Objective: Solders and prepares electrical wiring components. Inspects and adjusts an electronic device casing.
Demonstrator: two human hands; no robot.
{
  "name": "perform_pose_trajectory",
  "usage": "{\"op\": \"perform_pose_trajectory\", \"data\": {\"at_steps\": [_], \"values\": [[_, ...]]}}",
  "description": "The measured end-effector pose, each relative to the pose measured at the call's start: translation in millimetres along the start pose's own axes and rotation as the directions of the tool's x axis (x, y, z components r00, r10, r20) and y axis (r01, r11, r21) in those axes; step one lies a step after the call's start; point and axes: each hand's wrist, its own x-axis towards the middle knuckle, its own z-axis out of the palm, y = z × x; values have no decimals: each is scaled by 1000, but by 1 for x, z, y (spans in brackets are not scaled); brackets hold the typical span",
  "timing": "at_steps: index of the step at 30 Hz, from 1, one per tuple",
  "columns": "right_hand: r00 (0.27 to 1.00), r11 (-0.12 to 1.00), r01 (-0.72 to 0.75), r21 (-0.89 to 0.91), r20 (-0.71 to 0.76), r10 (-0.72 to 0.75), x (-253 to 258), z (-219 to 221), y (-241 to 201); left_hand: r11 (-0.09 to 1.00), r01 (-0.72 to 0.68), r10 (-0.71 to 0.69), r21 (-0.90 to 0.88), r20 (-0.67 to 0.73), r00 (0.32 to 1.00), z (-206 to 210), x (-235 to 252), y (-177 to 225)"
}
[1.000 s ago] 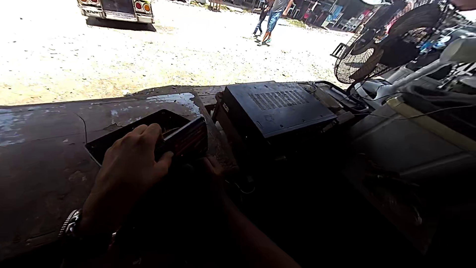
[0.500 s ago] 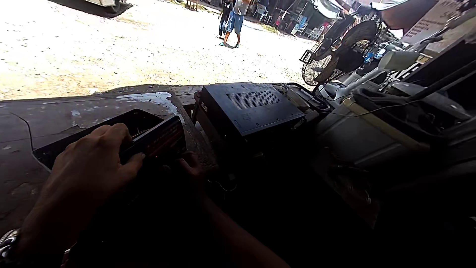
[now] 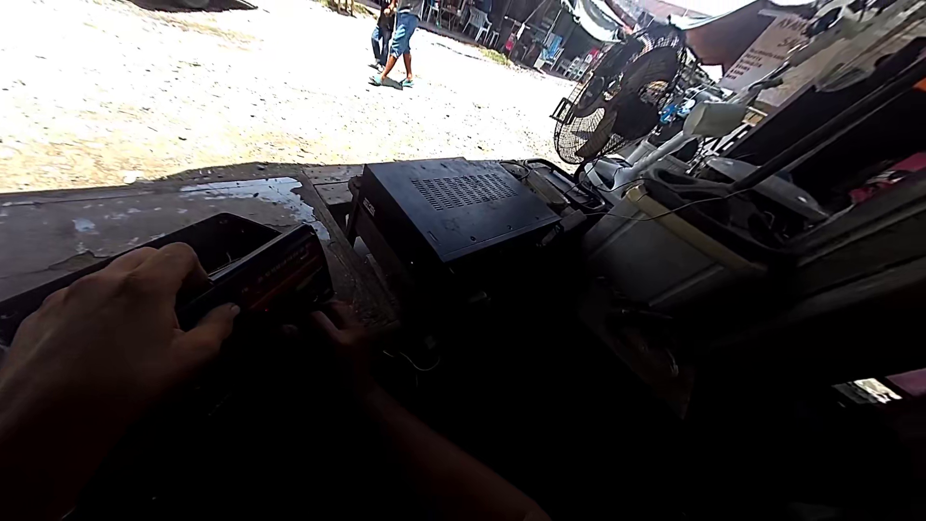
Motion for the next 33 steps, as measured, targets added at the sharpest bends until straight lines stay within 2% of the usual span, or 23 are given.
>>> {"op": "perform_pose_trajectory", "data": {"at_steps": [5,14,26,33], "values": [[1000,999,8,45,-8,-8,1,-4,-1,1000,-1,0,-7,-5,1000,0,1,2],[999,999,29,25,-15,-29,1,-3,-1,1000,26,-26,2,12,1000,-5,-1,10],[1000,1000,22,17,5,-22,1,-3,-2,1000,-29,29,1,-28,999,6,1,-2],[1000,1000,26,8,-1,-26,2,-3,-2,1000,-10,10,1,-7,1000,2,0,4]]}}
